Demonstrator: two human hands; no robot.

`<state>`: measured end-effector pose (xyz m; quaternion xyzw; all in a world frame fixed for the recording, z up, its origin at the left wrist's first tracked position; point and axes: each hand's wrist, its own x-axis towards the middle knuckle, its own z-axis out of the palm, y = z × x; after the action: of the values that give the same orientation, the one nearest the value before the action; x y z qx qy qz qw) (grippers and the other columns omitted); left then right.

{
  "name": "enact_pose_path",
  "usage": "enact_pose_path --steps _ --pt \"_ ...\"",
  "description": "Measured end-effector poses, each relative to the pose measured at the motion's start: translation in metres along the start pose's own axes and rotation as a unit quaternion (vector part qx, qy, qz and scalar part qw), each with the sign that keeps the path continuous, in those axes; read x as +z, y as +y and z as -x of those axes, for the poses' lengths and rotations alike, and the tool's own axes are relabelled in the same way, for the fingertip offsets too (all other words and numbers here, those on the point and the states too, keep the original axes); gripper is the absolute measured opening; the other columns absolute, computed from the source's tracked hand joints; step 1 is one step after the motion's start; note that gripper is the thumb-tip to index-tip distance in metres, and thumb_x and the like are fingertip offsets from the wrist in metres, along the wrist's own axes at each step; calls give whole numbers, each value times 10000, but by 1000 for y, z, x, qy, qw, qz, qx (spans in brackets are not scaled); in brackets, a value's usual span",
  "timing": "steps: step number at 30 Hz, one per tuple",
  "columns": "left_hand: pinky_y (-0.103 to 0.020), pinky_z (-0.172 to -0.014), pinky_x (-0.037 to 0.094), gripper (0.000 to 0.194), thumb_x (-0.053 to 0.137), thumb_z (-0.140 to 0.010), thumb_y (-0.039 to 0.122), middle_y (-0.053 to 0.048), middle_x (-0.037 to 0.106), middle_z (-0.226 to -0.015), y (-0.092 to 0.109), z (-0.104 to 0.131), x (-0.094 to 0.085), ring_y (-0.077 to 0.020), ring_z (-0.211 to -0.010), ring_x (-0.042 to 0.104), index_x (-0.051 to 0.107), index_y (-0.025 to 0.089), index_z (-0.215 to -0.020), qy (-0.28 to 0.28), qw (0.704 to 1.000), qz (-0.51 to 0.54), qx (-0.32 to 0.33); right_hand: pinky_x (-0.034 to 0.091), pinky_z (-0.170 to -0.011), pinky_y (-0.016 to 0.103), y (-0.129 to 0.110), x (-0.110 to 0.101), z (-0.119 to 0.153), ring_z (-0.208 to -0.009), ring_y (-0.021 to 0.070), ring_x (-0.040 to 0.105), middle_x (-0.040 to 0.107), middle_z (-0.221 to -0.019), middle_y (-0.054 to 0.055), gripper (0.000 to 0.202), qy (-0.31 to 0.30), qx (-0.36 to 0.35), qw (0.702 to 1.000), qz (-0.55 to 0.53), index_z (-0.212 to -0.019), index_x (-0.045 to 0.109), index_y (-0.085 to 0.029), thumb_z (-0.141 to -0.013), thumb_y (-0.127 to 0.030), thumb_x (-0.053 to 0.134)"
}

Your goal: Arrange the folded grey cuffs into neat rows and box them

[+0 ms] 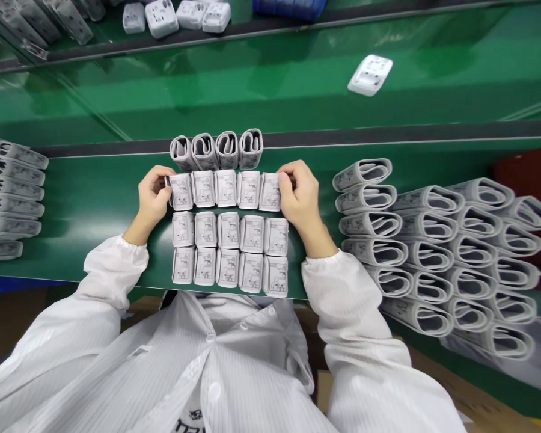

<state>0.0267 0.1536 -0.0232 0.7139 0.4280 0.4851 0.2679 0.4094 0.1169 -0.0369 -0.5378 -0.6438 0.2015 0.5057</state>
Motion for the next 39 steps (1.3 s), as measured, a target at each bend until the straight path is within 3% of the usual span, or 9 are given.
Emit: enact_pose_path --steps 12,20,28,39 --pt "-320 -735 549 307 613 -754 171 -20 760 -977 0 -2 0 -201 -866 692 748 267 -1011 30 999 31 1 550 -740 445 4 3 0 -842 253 664 701 -936 69 444 17 -30 999 -14 -969 692 -273 -1154 -640 524" --pt "-325 -732 556 259 630 -763 210 -27 751 -969 0 -3 0 -208 -863 687 730 263 -996 28 999 19 -12 542 -746 437 3 3 -1 -843 249 660 699 -939 61 420 23 -38 999 -26 -969 684 -275 -1159 -617 533" --pt "-325 -747 563 209 656 -782 235 -27 736 -961 -3 -4 0 -206 -878 682 726 262 -977 34 999 17 -14 590 -889 491 5 2 -2 -881 264 668 711 -966 67 410 16 -45 998 -42 -985 705 -279 -1173 -585 509" --pt "-318 -757 554 235 667 -804 173 -17 729 -962 -2 -5 1 -197 -872 680 747 272 -1002 36 999 29 11 589 -869 474 2 3 -3 -884 252 673 708 -955 56 431 17 -43 998 -45 -971 690 -273 -1174 -602 499"
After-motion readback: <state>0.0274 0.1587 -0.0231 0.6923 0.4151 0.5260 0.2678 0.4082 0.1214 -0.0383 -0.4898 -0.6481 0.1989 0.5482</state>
